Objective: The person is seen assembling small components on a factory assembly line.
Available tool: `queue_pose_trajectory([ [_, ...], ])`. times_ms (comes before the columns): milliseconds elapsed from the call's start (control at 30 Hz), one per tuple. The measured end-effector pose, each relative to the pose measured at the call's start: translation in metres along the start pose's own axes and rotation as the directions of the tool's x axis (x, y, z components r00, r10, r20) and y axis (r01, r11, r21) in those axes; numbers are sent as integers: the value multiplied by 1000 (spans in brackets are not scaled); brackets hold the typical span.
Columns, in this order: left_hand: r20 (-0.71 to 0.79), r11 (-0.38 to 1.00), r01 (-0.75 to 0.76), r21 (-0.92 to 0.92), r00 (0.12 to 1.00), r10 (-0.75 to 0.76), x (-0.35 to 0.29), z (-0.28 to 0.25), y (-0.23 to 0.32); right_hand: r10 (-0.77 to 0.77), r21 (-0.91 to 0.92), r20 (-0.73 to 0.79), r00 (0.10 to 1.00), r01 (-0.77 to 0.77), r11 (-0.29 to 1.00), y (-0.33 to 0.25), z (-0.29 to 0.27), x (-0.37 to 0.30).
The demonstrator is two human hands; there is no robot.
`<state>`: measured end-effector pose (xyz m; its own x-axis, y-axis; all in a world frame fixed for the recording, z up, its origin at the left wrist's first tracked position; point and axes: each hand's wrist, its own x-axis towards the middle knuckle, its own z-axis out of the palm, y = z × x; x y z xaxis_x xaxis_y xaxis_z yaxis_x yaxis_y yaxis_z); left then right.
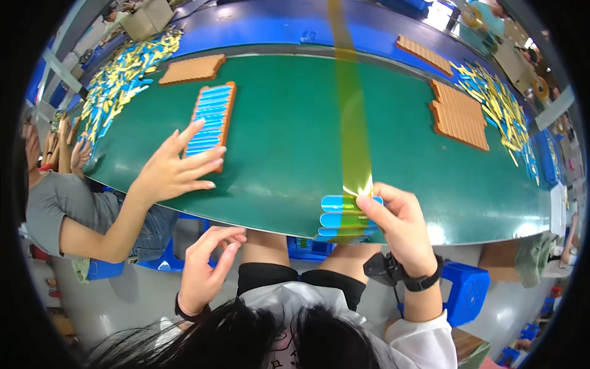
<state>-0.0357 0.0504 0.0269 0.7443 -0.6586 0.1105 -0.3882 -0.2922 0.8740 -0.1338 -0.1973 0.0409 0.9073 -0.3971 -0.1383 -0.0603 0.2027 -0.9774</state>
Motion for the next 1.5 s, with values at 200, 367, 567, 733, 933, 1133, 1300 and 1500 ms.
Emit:
queue_pose_trajectory([
  [200, -394, 878, 131, 461, 916, 70, 17, -13, -1, -3, 69, 23, 1000, 2, 998, 8, 6, -2],
  [367, -250, 832, 131, 538, 968, 9, 66, -56, -61, -8, 24, 25, 1000, 8, 1000, 13, 2, 2],
  [567, -231, 900, 33, 435, 970, 76, 74, -74, -78, -10, 70, 87, 996, 4, 998, 18, 5, 4],
  [733, -237, 884, -57, 463, 954, 186, 61, -49, -67, -18, 77, 59, 998, 14, 997, 19, 6, 2],
  [933, -240, 915, -58, 398, 957, 165, 44, 10, -28, -52, 131, 35, 998, 47, 990, 22, -5, 3],
  [1133, -210, 916, -83, 392, 962, 177, 39, 39, -9, 8, 111, -16, 1000, -6, 994, 28, -13, 1],
  [1300, 170, 783, -181, 595, 981, 97, 57, 11, 26, 55, 95, -47, 997, -50, 994, 34, -25, -3],
  [1500, 511, 663, -464, 587, 848, 141, 95, 6, 28, 110, 247, 30, 993, -114, 962, 32, -29, -4],
])
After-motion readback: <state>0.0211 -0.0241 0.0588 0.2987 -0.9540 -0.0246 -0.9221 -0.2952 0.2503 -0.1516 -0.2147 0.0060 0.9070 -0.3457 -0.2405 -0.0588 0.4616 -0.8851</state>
